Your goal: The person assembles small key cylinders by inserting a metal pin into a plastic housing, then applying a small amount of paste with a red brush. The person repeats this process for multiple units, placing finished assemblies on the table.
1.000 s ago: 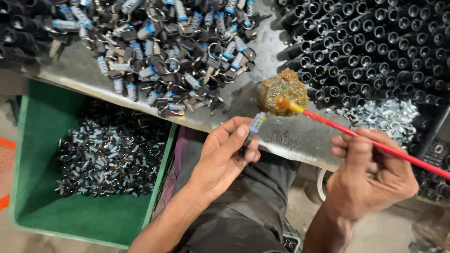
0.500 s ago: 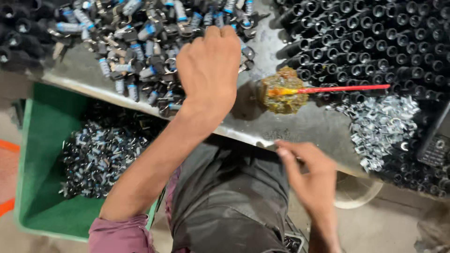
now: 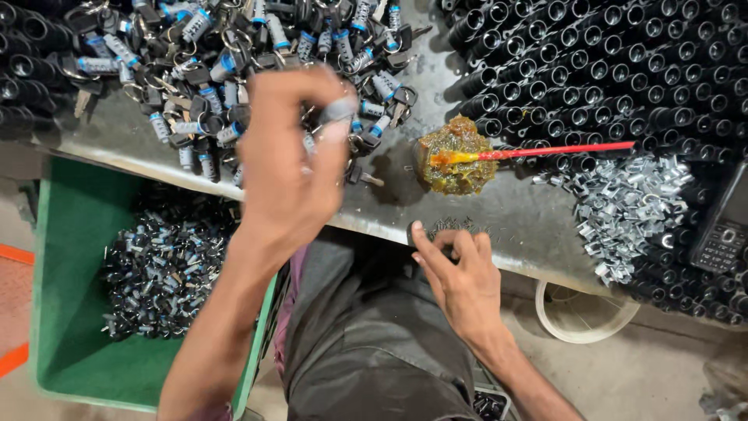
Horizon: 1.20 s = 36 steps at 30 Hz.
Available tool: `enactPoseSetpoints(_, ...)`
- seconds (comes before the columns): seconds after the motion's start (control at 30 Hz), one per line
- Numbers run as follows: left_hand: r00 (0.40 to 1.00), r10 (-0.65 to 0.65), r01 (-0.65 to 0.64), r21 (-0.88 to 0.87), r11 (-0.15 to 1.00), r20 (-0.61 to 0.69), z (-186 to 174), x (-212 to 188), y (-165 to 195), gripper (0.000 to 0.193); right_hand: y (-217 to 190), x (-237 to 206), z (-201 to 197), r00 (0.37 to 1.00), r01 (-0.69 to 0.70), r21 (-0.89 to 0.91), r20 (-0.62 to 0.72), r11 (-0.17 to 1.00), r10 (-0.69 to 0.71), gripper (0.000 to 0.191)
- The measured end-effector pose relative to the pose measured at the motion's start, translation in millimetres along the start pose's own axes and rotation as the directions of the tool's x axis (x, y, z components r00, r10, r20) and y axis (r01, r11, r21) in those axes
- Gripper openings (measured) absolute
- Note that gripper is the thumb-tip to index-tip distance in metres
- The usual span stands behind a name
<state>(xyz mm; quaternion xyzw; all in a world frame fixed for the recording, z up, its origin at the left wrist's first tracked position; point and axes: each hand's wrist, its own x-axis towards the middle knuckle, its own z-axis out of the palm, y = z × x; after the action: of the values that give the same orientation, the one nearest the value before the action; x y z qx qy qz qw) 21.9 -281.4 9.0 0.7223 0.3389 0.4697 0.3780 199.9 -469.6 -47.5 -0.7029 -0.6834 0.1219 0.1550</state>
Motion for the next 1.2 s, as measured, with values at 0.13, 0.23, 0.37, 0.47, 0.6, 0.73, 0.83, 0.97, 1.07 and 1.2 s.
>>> enactPoseSetpoints(0.13, 0.904, -0.388, 0.403, -0.659, 0.635, 0.178, -10.7, -39.6, 20.0, 0.021, 3.3, -6.6, 0.7, 0.995, 0.031, 0.031, -0.095, 0.999, -0.028, 0.044)
enactPoseSetpoints(0.23, 0.778, -0.52, 0.621, -0.553, 0.556, 0.352, -8.5, -64.9, 24.9, 0.024, 2.9, -5.9, -1.5, 0.991, -0.026, 0.05, -0.131, 0.998, 0.032, 0.042)
enactPoseSetpoints(0.37, 0.722, -0.616, 0.691, -0.361, 0.626, 0.315, 1.9, -92.4, 25.4, 0.024, -2.8, -2.7, 0.8, 0.988, -0.091, 0.058, -0.117, 0.994, 0.097, 0.044)
enactPoseSetpoints(0.47, 0.703, -0.637, 0.707, -0.41, 0.577, 0.316, 9.1, -110.7, 20.9, 0.023, -8.0, -3.2, 7.9, 0.987, -0.068, 0.022, -0.142, 0.997, 0.071, 0.045)
enactPoseSetpoints(0.6, 0.651, -0.668, 0.757, -0.373, 0.537, 0.36, 19.5, -128.5, 13.4, 0.021, -6.5, -3.3, 16.9, 0.981, -0.032, -0.016, -0.194, 0.999, 0.028, 0.043)
enactPoseSetpoints(0.73, 0.578, -0.695, 0.777, -0.55, 0.308, 0.427, 32.1, -139.1, 11.9, 0.024, -3.8, -5.3, 15.1, 0.97, -0.039, 0.128, -0.232, 0.991, 0.068, 0.033)
enactPoseSetpoints(0.83, 0.472, -0.699, 0.73, -0.682, -0.03, 0.537, 41.4, -145.6, 15.3, 0.025, -9.2, -12.4, 7.9, 0.95, -0.13, 0.483, -0.189, 0.866, 0.248, 0.027)
enactPoseSetpoints(0.97, 0.419, -0.685, 0.725, -0.674, -0.142, 0.595, 50.7, -150.3, 20.7, 0.026, -21.3, -17.4, 6.0, 0.924, -0.135, 0.876, -0.058, 0.463, 0.378, 0.022)
enactPoseSetpoints(1.07, 0.416, -0.679, 0.746, -0.654, -0.125, 0.605, 51.7, -149.6, 23.2, 0.024, -28.1, -16.8, 7.5, 0.891, -0.207, 0.925, 0.044, 0.318, 0.453, 0.018)
enactPoseSetpoints(1.2, 0.431, -0.661, 0.763, -0.639, -0.097, 0.615, 47.1, -147.3, 24.9, 0.024, -31.7, -16.3, 5.4, 0.889, -0.195, 0.927, 0.03, 0.32, 0.457, 0.019)
